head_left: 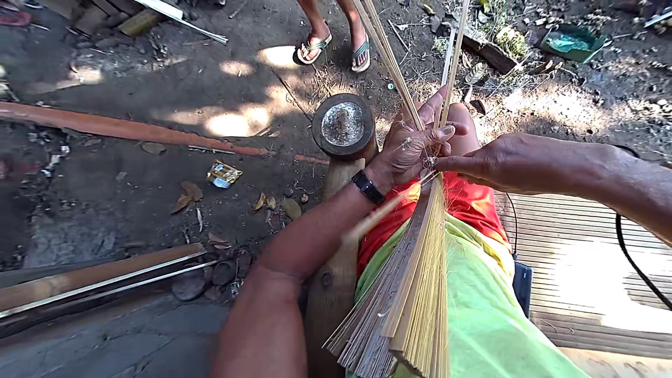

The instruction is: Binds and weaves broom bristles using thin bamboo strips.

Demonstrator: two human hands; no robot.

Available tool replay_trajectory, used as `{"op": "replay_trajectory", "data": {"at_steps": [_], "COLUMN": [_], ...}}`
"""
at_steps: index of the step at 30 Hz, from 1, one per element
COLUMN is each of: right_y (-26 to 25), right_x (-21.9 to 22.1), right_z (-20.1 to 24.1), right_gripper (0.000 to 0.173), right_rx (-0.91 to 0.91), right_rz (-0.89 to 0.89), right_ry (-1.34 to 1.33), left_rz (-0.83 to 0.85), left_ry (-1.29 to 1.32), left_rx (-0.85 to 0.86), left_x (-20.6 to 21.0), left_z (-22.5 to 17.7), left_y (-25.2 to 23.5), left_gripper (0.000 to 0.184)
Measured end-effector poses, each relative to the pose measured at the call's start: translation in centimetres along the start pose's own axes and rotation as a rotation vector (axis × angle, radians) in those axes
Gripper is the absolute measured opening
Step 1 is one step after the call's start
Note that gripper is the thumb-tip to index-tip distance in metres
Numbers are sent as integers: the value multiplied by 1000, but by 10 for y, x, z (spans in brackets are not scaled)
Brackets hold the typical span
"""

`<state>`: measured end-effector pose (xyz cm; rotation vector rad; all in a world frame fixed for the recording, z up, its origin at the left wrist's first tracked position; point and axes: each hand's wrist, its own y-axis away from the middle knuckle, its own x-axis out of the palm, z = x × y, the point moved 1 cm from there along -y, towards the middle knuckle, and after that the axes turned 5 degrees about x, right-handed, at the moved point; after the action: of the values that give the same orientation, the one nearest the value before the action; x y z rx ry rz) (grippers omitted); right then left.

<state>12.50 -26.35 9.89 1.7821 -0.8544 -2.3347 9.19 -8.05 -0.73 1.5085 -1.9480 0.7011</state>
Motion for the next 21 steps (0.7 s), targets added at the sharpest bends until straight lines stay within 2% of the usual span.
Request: {"op": "replay_trajectory", "data": {"at_steps": [2, 4, 6, 10, 13, 17, 21], "right_y": [3, 9, 8, 0, 3, 5, 2], "right_x": [-2, 11, 18, 8, 2, -1, 3], "right_z": [2, -3, -4, 11, 17, 18, 13], "right_gripper": [62, 63, 63, 60, 61, 64, 59], "right_rx": [14, -43, -61, 66, 70, -23, 39], "right_rz": [-8, -156, -206, -25, -31, -122, -37], "right_ry": [-5, 7, 49, 166, 171, 112, 95], "left_rz": [25, 21, 4, -22, -31, -36, -40], "left_ry": [6, -1, -7, -14, -1, 10, -33], "left_rx": [-4, -15, -22, -53, -53, -60, -68], "left_x": [-2, 0, 0, 2, 1, 2, 0], "left_z": [-1, -2, -2, -3, -3, -4, -3], "left_y": [0, 0, 1, 2, 2, 2, 1], "left_gripper": [79, 79, 78, 75, 73, 72, 73]}}
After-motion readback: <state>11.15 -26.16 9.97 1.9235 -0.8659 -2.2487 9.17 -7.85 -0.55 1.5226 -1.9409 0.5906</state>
